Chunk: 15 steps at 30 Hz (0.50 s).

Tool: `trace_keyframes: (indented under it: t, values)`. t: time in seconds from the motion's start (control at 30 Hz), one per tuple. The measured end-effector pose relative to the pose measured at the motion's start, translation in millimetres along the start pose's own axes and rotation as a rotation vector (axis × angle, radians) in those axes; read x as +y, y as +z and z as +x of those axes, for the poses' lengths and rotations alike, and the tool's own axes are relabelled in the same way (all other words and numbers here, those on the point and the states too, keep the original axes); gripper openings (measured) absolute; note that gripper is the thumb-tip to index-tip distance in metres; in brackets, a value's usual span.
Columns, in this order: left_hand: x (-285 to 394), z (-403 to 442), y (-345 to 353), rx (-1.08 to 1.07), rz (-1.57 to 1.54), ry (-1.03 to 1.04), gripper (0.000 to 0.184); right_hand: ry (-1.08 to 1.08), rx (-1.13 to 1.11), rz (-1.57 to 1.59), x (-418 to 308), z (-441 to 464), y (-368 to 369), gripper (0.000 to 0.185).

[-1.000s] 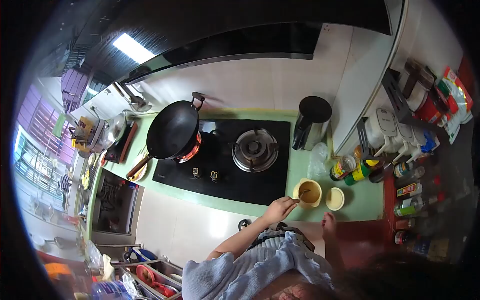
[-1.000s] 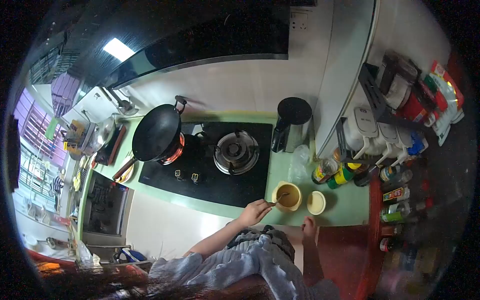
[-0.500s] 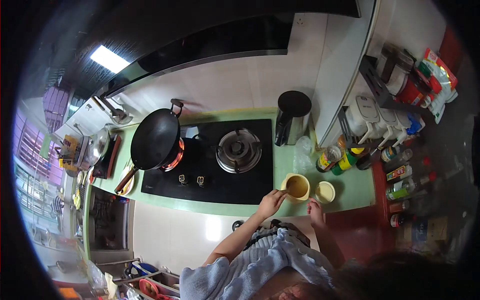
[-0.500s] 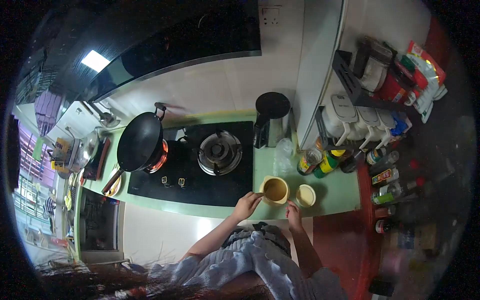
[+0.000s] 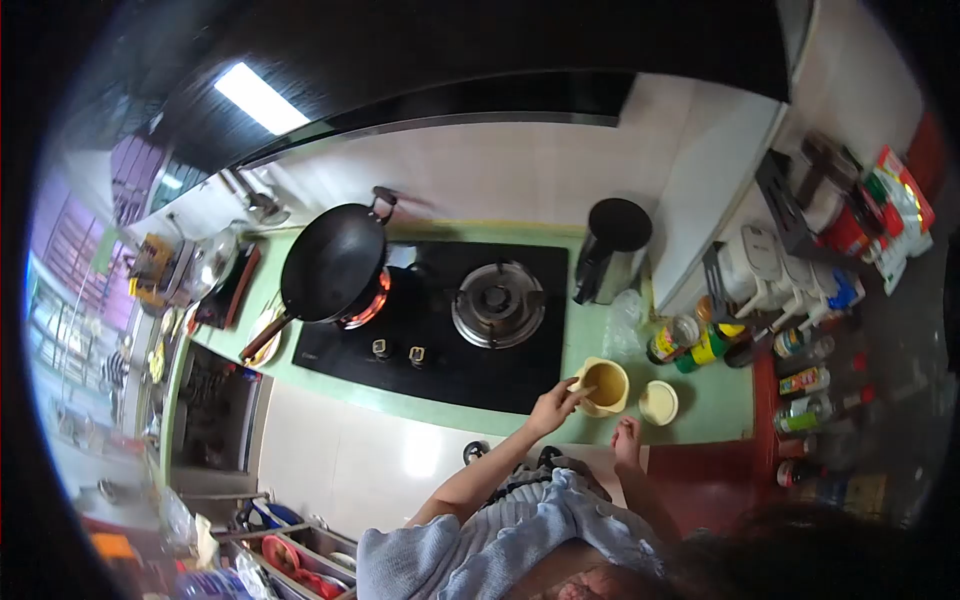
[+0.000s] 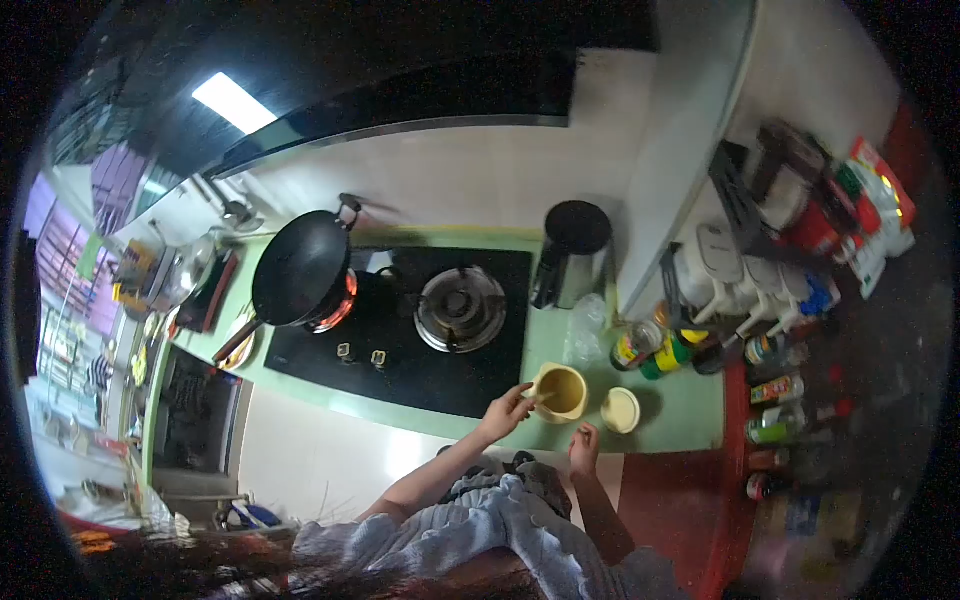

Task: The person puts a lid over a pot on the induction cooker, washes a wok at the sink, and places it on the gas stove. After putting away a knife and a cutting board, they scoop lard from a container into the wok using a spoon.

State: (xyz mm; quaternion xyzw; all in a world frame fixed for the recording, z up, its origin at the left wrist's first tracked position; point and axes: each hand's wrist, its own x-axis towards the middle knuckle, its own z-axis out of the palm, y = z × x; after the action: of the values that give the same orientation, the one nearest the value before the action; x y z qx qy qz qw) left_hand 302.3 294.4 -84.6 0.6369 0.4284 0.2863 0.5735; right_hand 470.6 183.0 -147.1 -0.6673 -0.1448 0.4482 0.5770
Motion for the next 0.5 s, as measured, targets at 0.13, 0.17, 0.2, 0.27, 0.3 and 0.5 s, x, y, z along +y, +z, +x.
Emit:
trace_keyframes:
  t: [0.13,0.17,0.2,0.27,0.3,0.5]
  values:
    - [2.7,-18.4,-9.8,0.001,-0.025,-0.023,0.055,-0.333,-0.204,-0.277,98.4,13.0,-6.1,0.014]
    - [-0.2,-25.1,-14.4,-0.005,-0.054,-0.033,0.056,-0.219,-0.284,-0.33,99.6,4.9,-1.3,0.014]
    - [8.0,-35.8,-22.7,0.009,-0.092,-0.053,0.057,-0.105,-0.361,-0.386,99.1,-5.4,5.6,0.014]
    - [8.0,-55.2,-42.8,0.023,-0.154,-0.119,0.054,0.001,-0.469,-0.45,81.7,-29.3,34.0,0.014]
    - [4.0,-66.7,-52.2,0.053,-0.21,-0.137,0.052,0.116,-0.54,-0.5,71.7,-42.0,51.0,0.014]
    - [-47.8,-155.0,-136.8,0.288,-0.386,-0.265,0.045,0.118,-0.75,-0.608,73.7,-92.9,152.6,0.017]
